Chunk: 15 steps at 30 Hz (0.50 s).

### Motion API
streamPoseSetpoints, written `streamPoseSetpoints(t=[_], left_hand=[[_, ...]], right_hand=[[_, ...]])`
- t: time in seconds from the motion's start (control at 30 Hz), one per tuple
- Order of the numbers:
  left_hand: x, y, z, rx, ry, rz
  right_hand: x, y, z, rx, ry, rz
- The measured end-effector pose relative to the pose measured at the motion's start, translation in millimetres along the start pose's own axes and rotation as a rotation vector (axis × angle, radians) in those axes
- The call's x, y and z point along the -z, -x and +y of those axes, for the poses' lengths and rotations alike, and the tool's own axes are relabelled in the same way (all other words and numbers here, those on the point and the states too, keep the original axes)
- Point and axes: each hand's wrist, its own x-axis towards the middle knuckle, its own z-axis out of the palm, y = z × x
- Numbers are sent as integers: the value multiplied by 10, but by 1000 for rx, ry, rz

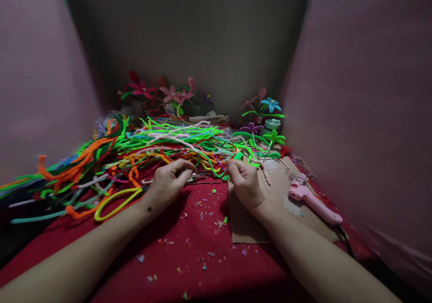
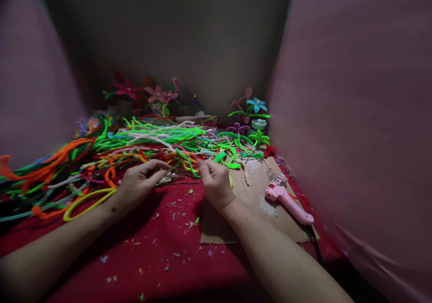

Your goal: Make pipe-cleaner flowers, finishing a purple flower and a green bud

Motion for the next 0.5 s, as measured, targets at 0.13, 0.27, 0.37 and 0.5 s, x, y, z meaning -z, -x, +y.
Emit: streamPoseSetpoints(t=[0.13,0.27,0.37,0.5], left_hand=[[30,-70,-98,84,-33,-18],[-48,-9,-99,-27,-48,-52],[-83,24,-110,-110,-72,-67],[-81,16,-135,-185,-113,-73]], right_hand=[[220,-289,200,-165,195,188],[468,-590,389,-315,531,232],[509,-764,485,-408,692,126],[406,-881,553,-509,900,-12]])
